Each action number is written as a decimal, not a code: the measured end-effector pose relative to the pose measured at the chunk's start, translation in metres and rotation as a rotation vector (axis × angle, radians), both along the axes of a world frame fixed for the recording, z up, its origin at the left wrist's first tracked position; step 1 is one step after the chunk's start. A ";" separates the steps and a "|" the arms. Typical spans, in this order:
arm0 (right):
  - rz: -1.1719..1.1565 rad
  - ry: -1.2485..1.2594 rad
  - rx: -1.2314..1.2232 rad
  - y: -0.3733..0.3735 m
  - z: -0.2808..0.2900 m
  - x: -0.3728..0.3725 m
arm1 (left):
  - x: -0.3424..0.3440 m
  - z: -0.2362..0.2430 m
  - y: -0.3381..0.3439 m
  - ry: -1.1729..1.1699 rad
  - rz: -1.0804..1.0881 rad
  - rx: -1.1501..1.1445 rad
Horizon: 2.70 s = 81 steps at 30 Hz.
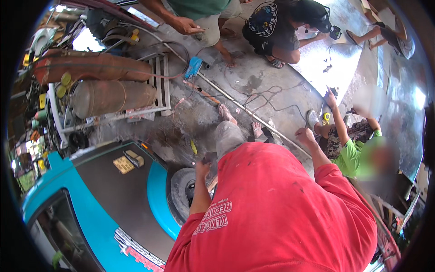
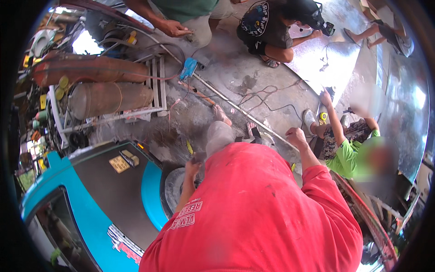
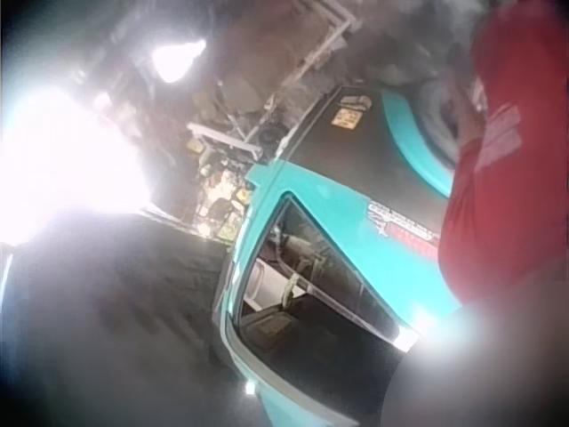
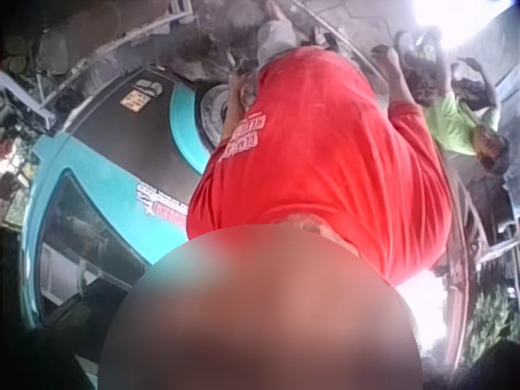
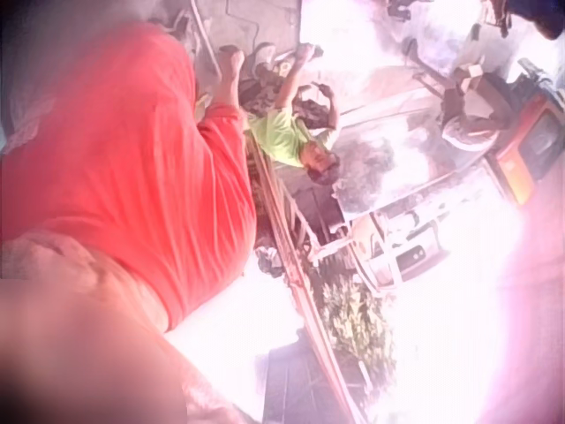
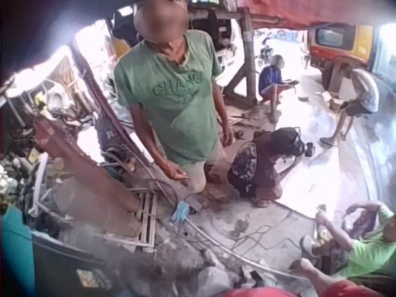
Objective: The person sands a pink primer patch on the side of a teal truck using a sanding block and sandpaper. They repeatedly rub the surface, pause to wipe dust from the sandpaper, and continue sanding the same area.
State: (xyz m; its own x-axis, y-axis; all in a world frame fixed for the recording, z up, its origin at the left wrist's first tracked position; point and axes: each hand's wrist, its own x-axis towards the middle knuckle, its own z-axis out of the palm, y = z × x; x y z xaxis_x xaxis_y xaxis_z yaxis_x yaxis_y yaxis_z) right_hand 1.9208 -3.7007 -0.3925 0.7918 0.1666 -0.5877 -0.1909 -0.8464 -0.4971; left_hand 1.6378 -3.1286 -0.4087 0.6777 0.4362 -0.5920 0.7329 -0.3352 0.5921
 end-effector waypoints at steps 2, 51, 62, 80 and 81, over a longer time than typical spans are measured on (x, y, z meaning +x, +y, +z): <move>-0.037 0.139 0.016 0.043 0.024 0.020 | 0.042 -0.002 0.049 0.043 -0.247 0.196; -0.693 0.252 0.228 0.015 0.037 -0.114 | 0.332 0.095 -0.018 0.164 -0.664 0.126; -0.966 0.260 0.304 -0.035 0.021 -0.196 | 0.324 0.087 -0.070 0.135 -0.917 0.079; -1.179 0.319 0.432 -0.066 -0.013 -0.198 | 0.307 0.065 -0.067 0.139 -0.706 0.371; -1.163 0.291 0.446 -0.068 -0.012 -0.195 | 0.303 0.066 -0.067 0.181 -0.709 0.342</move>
